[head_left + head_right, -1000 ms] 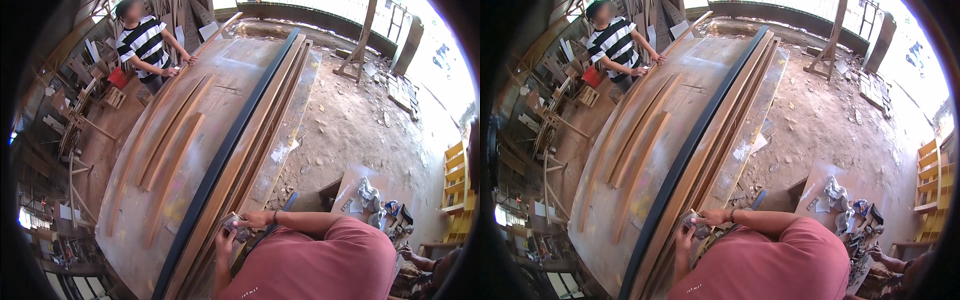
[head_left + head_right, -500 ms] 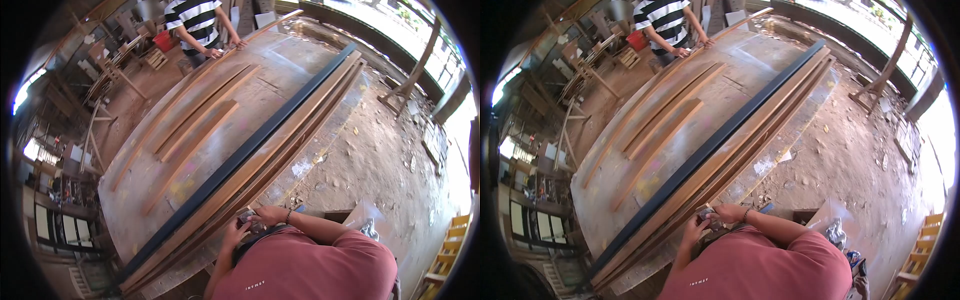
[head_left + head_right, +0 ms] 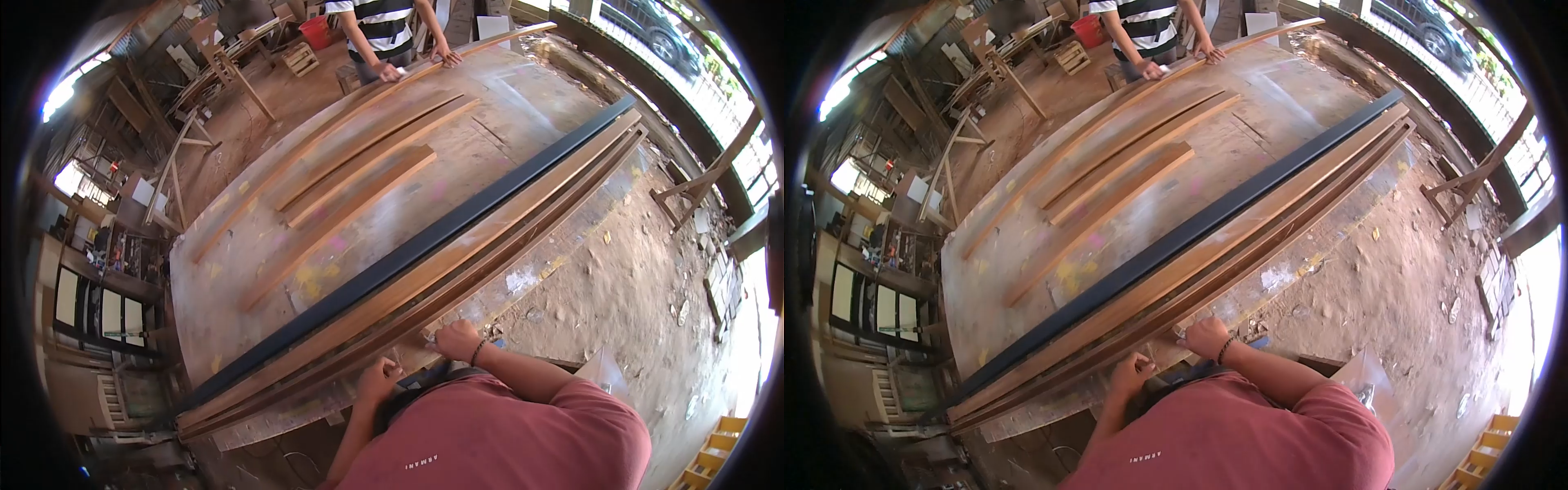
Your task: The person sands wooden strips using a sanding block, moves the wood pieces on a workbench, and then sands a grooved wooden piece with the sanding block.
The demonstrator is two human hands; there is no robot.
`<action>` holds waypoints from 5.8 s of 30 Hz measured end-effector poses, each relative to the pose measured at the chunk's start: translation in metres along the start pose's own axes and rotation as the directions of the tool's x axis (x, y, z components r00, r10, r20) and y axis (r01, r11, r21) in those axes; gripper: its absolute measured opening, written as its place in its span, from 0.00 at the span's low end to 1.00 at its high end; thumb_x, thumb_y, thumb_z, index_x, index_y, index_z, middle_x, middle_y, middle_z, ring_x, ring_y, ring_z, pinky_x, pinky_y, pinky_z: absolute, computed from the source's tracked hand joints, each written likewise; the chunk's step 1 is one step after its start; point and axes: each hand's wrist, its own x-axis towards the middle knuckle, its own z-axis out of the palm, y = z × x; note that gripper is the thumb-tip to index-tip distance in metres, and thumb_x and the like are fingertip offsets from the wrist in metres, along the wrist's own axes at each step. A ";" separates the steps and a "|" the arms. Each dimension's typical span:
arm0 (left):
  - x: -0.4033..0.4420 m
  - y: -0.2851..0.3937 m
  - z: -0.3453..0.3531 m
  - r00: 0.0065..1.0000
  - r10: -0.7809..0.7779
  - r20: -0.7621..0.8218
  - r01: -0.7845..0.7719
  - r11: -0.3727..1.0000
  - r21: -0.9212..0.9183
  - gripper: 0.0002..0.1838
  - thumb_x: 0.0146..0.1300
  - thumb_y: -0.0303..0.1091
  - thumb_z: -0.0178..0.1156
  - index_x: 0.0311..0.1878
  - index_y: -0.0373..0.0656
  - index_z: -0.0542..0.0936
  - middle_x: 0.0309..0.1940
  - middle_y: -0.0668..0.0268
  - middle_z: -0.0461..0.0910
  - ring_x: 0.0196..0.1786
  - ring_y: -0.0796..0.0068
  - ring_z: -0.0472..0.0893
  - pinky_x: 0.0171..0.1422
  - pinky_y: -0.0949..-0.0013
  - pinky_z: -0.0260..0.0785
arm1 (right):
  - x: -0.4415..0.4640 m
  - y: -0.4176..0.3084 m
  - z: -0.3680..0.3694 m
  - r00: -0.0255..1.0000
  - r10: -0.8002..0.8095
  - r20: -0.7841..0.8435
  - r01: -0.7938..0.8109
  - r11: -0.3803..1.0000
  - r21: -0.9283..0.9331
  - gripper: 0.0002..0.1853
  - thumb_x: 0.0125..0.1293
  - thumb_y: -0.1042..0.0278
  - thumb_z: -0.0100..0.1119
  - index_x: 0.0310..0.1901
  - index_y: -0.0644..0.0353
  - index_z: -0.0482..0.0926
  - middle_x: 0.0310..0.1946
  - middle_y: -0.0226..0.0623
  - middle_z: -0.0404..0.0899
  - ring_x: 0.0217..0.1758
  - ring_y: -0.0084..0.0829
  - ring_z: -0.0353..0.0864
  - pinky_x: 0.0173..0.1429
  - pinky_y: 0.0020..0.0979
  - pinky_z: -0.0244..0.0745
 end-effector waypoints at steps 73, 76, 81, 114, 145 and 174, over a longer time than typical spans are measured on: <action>0.064 -0.066 -0.039 0.770 0.395 -0.502 -0.200 0.895 0.398 0.52 0.73 0.57 0.70 0.87 0.37 0.56 0.86 0.44 0.58 0.88 0.38 0.55 0.91 0.32 0.43 | 0.113 -0.029 -0.003 0.764 -0.030 -0.645 0.033 0.999 -0.008 0.20 0.65 0.65 0.65 0.57 0.62 0.78 0.63 0.48 0.77 0.73 0.51 0.75 0.76 0.48 0.73; 0.060 -0.062 -0.034 0.784 0.350 -0.513 -0.141 0.905 0.401 0.51 0.72 0.56 0.70 0.87 0.39 0.57 0.87 0.47 0.57 0.89 0.41 0.54 0.91 0.33 0.42 | 0.118 -0.030 0.006 0.801 -0.177 -0.571 0.117 0.983 -0.141 0.23 0.66 0.62 0.67 0.61 0.58 0.76 0.72 0.51 0.74 0.78 0.53 0.72 0.81 0.50 0.68; 0.059 -0.051 -0.029 0.794 0.302 -0.527 -0.059 0.902 0.428 0.50 0.71 0.54 0.69 0.87 0.41 0.58 0.87 0.49 0.58 0.90 0.43 0.55 0.91 0.35 0.43 | 0.108 -0.011 0.008 0.798 -0.213 -0.564 0.216 0.974 -0.062 0.24 0.69 0.59 0.65 0.64 0.55 0.75 0.80 0.54 0.67 0.78 0.55 0.71 0.83 0.52 0.65; 0.219 0.336 0.109 0.536 0.668 0.516 -0.697 0.695 -0.175 0.57 0.78 0.69 0.55 0.90 0.33 0.46 0.90 0.34 0.38 0.93 0.41 0.40 0.95 0.42 0.35 | -0.139 0.340 -0.033 0.036 0.842 -0.538 -0.478 0.487 0.731 0.22 0.83 0.49 0.62 0.63 0.60 0.78 0.51 0.39 0.80 0.49 0.34 0.78 0.58 0.41 0.78; 0.184 0.241 0.091 0.720 0.694 -0.019 -0.662 0.694 0.283 0.46 0.67 0.37 0.77 0.82 0.39 0.63 0.66 0.45 0.77 0.68 0.42 0.77 0.74 0.45 0.70 | -0.094 0.327 -0.038 0.004 0.735 -0.678 -0.505 0.587 0.633 0.26 0.75 0.53 0.71 0.64 0.60 0.75 0.61 0.52 0.74 0.70 0.56 0.72 0.77 0.55 0.66; 0.182 0.148 0.021 0.644 0.601 -0.474 -0.407 0.793 0.453 0.34 0.80 0.48 0.65 0.76 0.33 0.69 0.73 0.44 0.74 0.75 0.41 0.73 0.80 0.43 0.64 | 0.088 0.128 -0.026 0.835 -0.130 -0.535 0.236 0.962 0.135 0.47 0.78 0.36 0.57 0.87 0.58 0.57 0.90 0.39 0.54 0.94 0.37 0.47 0.96 0.43 0.41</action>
